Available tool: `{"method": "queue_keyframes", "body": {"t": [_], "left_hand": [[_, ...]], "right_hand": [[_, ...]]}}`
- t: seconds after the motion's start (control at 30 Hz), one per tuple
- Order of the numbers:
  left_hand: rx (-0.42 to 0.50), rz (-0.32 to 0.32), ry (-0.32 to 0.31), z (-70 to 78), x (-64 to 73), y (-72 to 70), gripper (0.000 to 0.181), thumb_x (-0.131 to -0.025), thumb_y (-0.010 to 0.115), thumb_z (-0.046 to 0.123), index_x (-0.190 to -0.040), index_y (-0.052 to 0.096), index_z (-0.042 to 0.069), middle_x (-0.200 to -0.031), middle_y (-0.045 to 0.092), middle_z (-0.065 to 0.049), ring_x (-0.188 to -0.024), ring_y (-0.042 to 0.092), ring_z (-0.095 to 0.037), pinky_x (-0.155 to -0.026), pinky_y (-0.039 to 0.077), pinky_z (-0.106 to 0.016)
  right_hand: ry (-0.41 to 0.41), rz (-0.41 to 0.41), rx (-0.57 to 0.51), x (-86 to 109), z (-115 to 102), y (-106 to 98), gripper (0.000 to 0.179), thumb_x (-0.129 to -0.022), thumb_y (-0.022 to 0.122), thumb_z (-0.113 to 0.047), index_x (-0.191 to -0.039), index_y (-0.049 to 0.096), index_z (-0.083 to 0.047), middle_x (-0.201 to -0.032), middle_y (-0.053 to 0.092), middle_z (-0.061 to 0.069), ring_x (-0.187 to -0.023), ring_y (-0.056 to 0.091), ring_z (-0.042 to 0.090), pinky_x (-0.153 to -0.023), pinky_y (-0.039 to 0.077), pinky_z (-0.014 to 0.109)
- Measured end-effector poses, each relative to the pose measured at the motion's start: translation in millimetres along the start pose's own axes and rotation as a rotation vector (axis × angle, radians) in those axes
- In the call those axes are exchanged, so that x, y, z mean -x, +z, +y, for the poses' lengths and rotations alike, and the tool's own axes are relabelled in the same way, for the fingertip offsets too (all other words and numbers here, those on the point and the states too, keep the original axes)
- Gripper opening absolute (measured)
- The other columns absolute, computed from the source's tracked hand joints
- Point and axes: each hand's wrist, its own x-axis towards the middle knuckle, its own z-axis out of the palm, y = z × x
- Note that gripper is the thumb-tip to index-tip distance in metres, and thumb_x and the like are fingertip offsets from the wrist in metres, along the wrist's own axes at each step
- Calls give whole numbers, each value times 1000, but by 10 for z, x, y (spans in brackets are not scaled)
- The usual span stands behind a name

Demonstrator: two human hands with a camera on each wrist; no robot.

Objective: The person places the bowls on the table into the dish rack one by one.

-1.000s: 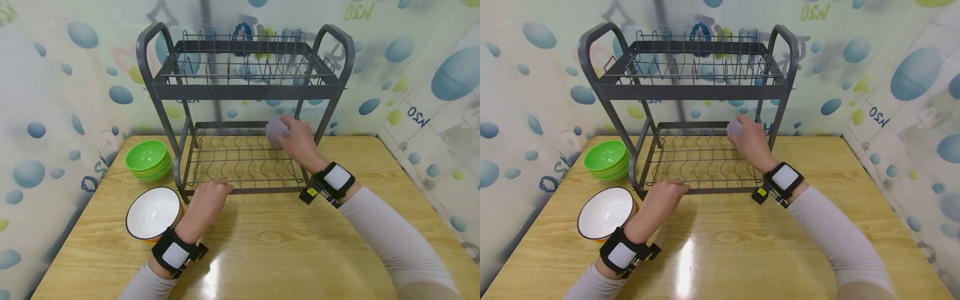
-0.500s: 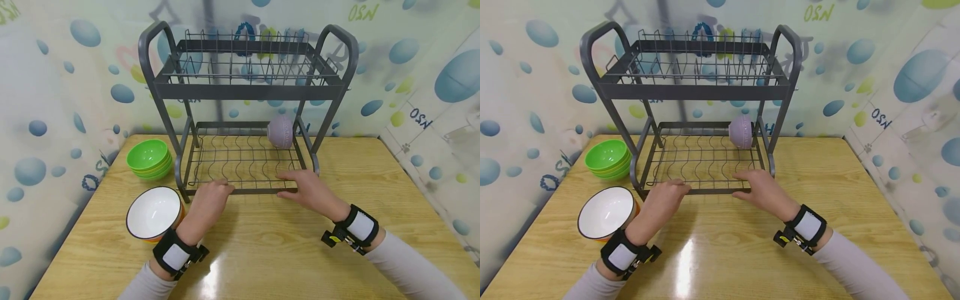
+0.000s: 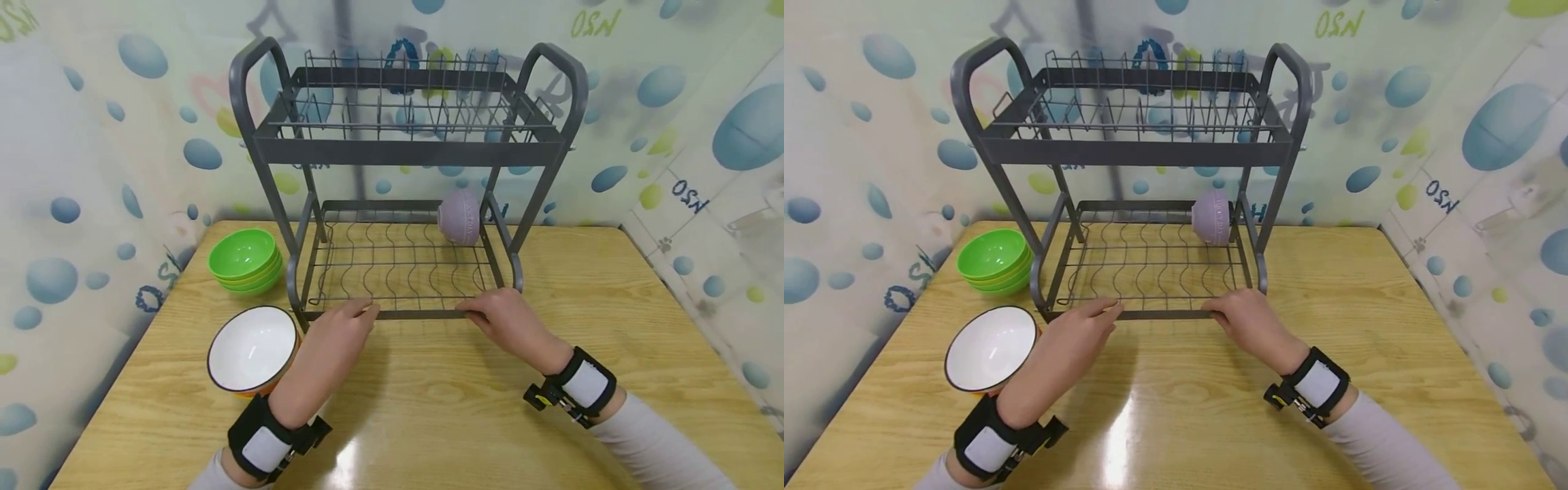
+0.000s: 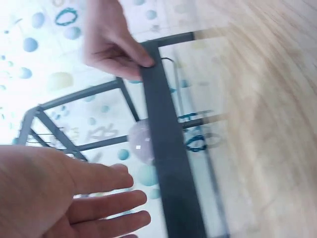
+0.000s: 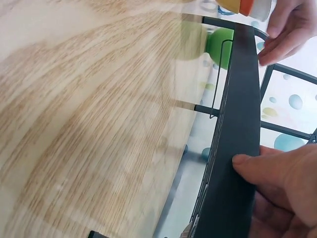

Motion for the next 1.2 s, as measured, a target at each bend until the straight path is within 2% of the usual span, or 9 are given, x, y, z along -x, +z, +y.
{"method": "queue_keyframes", "body": {"t": [0.13, 0.23, 0.37, 0.47, 0.6, 0.73, 0.9, 1.03, 1.2], "left_hand": [[13, 72, 43, -2, 95, -255, 25, -83, 73, 14, -108, 72, 8, -112, 68, -7, -99, 66, -23, -81, 56, -34], [25, 101, 41, -63, 183, -460, 27, -82, 74, 16, -107, 72, 7, -109, 69, -8, -99, 65, -24, -83, 55, -36], [27, 95, -36, -208, 352, -681, 25, -80, 76, 18, -102, 73, 7, -99, 71, -6, -91, 66, -23, -76, 56, -38], [8, 67, -105, -328, 518, -770, 23, -76, 79, 20, -94, 73, 8, -91, 71, -5, -85, 66, -22, -70, 56, -39], [12, -2, -190, -448, 723, -799, 26, -75, 80, 27, -91, 73, 9, -88, 72, -4, -84, 67, -24, -68, 55, -42], [5, -42, -230, -487, 853, -756, 27, -75, 78, 34, -88, 74, 11, -85, 73, -3, -80, 68, -24, -63, 55, -43], [-14, -109, -270, -493, 894, -696, 27, -75, 78, 36, -89, 74, 13, -86, 73, -3, -78, 68, -24, -58, 54, -42], [6, -192, -313, -486, 891, -670, 27, -76, 78, 33, -94, 75, 14, -89, 73, -3, -81, 68, -24, -61, 55, -42], [34, -266, -333, -483, 884, -649, 17, -79, 76, 26, -92, 75, 17, -85, 74, 2, -78, 68, -18, -63, 55, -39]], "right_hand": [[-18, 6, 29, 5, -2, 4, 20, -82, 73, -8, -101, 76, -10, -87, 75, 2, -71, 68, 13, -62, 55, 30], [-34, 3, 68, 9, -2, 3, 20, -81, 73, -9, -101, 76, -11, -84, 75, 1, -68, 67, 12, -60, 55, 28], [-57, 4, 121, 4, -19, -5, 19, -80, 74, -9, -99, 76, -13, -82, 75, -1, -67, 66, 11, -59, 54, 27], [-64, 2, 129, -1, -33, -9, 19, -80, 75, -9, -98, 76, -13, -81, 74, -2, -67, 66, 10, -58, 54, 26], [-57, -1, 125, -2, -35, -5, 18, -80, 74, -10, -98, 76, -13, -81, 74, -1, -66, 66, 9, -56, 53, 25], [-52, 3, 120, 6, -33, -1, 18, -80, 75, -9, -98, 77, -13, -80, 74, -1, -64, 65, 9, -55, 52, 24], [-46, 1, 111, 4, -43, -3, 18, -80, 74, -9, -98, 76, -13, -80, 74, -1, -64, 65, 9, -55, 52, 23], [-41, -3, 119, 6, -60, -7, 18, -80, 74, -9, -97, 76, -13, -80, 74, -1, -65, 65, 9, -56, 52, 24], [-34, -10, 149, 0, -78, -18, 17, -81, 74, -9, -97, 76, -13, -78, 74, -1, -63, 63, 9, -55, 51, 24]]}}
